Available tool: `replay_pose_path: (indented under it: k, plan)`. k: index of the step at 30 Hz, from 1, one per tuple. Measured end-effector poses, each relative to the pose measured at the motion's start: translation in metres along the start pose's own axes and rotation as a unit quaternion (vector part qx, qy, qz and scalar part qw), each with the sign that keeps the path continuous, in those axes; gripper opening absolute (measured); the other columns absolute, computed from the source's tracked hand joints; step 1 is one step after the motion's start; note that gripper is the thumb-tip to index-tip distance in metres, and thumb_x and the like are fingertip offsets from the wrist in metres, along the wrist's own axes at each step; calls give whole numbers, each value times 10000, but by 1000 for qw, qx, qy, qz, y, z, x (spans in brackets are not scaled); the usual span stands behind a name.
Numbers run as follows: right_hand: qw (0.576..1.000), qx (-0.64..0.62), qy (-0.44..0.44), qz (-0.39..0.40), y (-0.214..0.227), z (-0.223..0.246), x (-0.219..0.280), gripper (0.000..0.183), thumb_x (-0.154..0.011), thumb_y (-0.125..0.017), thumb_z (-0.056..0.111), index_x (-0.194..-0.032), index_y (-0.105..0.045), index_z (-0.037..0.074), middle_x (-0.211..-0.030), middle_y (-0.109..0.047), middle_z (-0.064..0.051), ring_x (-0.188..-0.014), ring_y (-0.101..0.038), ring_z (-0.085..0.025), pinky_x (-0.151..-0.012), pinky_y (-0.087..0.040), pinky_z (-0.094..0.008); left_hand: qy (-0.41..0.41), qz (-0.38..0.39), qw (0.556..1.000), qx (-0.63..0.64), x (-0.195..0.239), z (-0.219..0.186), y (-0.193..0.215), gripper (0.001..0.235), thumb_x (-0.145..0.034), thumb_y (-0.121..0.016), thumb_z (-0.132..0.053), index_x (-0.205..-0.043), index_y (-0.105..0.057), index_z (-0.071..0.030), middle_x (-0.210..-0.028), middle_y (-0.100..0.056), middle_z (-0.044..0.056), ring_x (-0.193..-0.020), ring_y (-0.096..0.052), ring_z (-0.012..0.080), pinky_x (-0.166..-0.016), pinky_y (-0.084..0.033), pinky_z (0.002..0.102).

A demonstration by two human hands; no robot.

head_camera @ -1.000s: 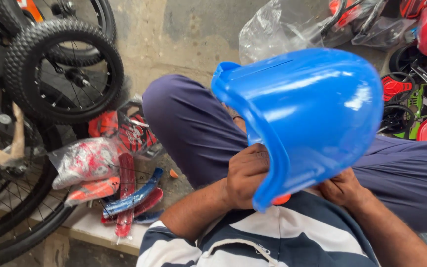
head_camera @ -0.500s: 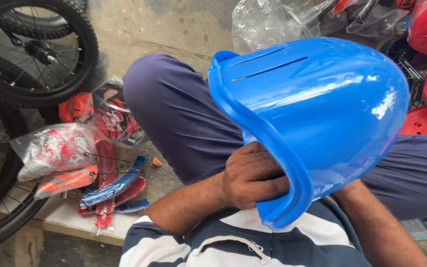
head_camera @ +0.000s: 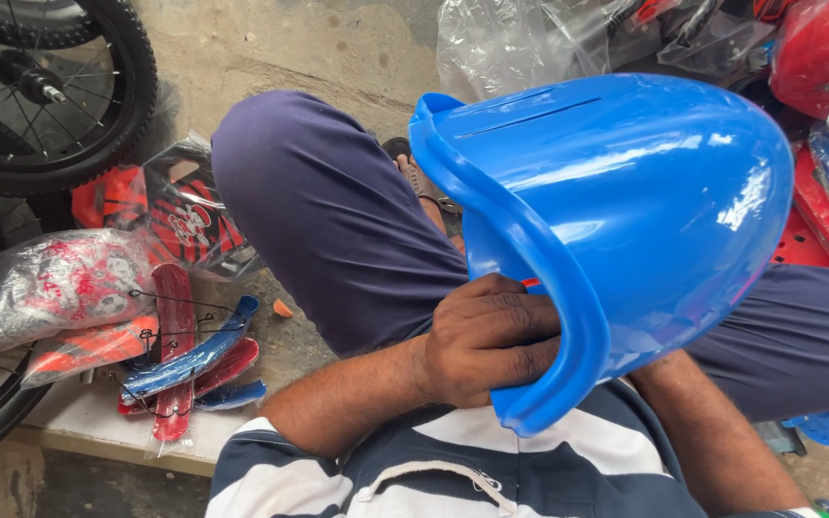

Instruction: The person unwraps a blue plastic helmet and attaches an orange bear-shaped faceplate to the front. They align the faceplate with the helmet's mounting holes and use a screwdriver to tighten the screws, securing the faceplate in place.

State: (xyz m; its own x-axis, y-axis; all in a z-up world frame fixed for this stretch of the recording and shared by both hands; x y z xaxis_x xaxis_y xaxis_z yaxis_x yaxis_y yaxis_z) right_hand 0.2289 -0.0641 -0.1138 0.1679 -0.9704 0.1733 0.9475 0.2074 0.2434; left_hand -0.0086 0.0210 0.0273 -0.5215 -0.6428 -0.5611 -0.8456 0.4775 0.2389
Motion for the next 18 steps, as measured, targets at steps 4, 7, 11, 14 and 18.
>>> replay_pose_path:
  k: [4, 7, 11, 14, 18]
  plan:
    - [1000, 14, 3, 11, 8, 8, 6, 344, -914, -707, 219, -1229, -661, 87, -1190, -710, -106, -1089, -708, -245, -943, -565, -381, -7, 9, 1000, 9, 0, 0, 0, 178, -1040, -698, -233, -1150, -739, -100, -1174, -753, 101, -1046, -761, 197, -889, -587, 334]
    - [999, 24, 6, 23, 11, 14, 9, 362, -907, -719, 232, -1233, -657, 87, -1195, -708, -105, -1093, -708, -246, -946, -567, -382, -6, 18, 1000, 7, 0, 1, -1, 174, -1054, -692, -231, -1163, -735, -102, -1210, -747, 105, -1073, -760, 198, -896, -579, 329]
    - [999, 19, 0, 31, 6, 23, 6, 386, -899, -736, 249, -1239, -651, 87, -1202, -704, -105, -1098, -707, -247, -951, -569, -382, -7, 30, 999, 6, -1, 4, -2, 164, -1044, -703, -230, -1145, -740, -106, -1211, -751, 101, -1059, -754, 184, -887, -565, 323]
    - [998, 9, -16, 56, -4, 32, 8, 404, -893, -748, 262, -1243, -647, 87, -1207, -701, -105, -1102, -707, -248, -955, -571, -383, -3, 53, 999, 4, -1, 5, -2, 190, -1008, -720, -215, -1133, -750, -74, -1202, -760, 113, -1029, -751, 182, -852, -544, 327]
    - [996, 46, 0, 83, -7, 42, 19, 430, -884, -765, 279, -1249, -642, 87, -1213, -697, -104, -1108, -706, -250, -959, -573, -383, 17, 39, 999, 19, 0, 9, -4, 229, -1008, -738, -232, -1148, -732, -51, -1221, -731, 132, -1089, -746, 203, -910, -563, 334]
Point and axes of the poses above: each hand's wrist, its own x-axis away from the middle knuckle, its own y-axis out of the back of the hand, z = x × y, the point moved 3 cm from there along -x, towards the middle knuckle
